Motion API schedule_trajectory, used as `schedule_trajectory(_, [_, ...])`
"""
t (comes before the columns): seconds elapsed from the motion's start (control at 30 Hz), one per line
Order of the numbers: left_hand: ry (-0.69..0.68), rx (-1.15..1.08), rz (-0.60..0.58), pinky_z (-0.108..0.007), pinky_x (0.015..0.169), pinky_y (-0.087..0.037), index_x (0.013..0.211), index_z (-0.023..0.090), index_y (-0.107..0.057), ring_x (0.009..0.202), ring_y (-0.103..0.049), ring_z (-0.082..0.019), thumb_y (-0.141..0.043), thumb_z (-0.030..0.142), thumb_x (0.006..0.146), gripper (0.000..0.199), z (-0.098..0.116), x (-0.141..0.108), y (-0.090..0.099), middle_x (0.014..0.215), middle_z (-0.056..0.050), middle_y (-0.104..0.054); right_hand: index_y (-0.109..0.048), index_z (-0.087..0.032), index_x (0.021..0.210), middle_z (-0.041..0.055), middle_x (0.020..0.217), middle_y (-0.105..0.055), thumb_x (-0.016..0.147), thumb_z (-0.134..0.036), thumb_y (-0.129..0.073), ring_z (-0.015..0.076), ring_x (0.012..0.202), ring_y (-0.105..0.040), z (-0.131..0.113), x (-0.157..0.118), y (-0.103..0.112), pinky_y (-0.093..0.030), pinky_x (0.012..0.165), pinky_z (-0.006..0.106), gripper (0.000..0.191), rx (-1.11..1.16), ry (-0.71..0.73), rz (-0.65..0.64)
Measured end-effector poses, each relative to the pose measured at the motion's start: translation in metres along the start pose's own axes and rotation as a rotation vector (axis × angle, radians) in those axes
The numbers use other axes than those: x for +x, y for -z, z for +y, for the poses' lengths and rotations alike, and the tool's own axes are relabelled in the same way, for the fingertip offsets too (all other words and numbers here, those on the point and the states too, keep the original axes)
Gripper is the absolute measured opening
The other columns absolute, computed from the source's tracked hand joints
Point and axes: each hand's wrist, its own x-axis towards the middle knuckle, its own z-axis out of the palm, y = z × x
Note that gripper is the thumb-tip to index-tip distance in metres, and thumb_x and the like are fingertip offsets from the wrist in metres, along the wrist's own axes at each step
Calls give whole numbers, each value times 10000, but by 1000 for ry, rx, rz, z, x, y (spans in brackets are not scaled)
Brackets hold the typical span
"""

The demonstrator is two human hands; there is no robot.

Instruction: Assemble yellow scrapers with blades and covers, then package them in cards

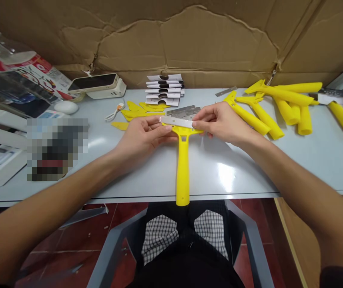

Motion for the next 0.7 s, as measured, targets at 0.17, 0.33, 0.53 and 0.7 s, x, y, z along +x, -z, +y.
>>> schedule_trajectory(0.17, [71, -13, 41, -310, 801, -730, 1026, 130, -818, 879, -861, -204, -845, 190, 929, 117, -1, 3, -1, 1066, -127, -877, -827, -219, 879, 43, 765, -801, 879, -286, -1000, 149, 579, -645, 0, 0, -1, -564, 587, 326, 186, 3, -6, 5])
schedule_trajectory(0.33, [146, -22, 123, -239, 637, -660, 872, 117, -790, 711, -798, -155, -777, 146, 973, 106, -1, 7, -2, 853, -95, -812, -828, -219, 883, 32, 749, -794, 875, -279, -994, 151, 583, -653, -3, -2, -3, -574, 585, 318, 177, -5, 5, 21])
schedule_trajectory(0.53, [102, 13, 175, -229, 742, -674, 663, 147, -713, 618, -718, -98, -746, 70, 914, 265, 2, 5, -5, 733, -32, -725, -840, -203, 936, 37, 745, -779, 894, -291, -992, 148, 567, -654, -9, -7, -9, -577, 571, 318, 180, 35, -43, 23])
schedule_trajectory(0.7, [55, 58, 191, -264, 793, -684, 682, 151, -738, 637, -719, -111, -757, 83, 869, 200, 6, 3, -4, 738, -26, -732, -846, -209, 995, 57, 726, -770, 923, -305, -957, 176, 567, -669, -8, -4, -4, -584, 544, 349, 164, 116, -113, 4])
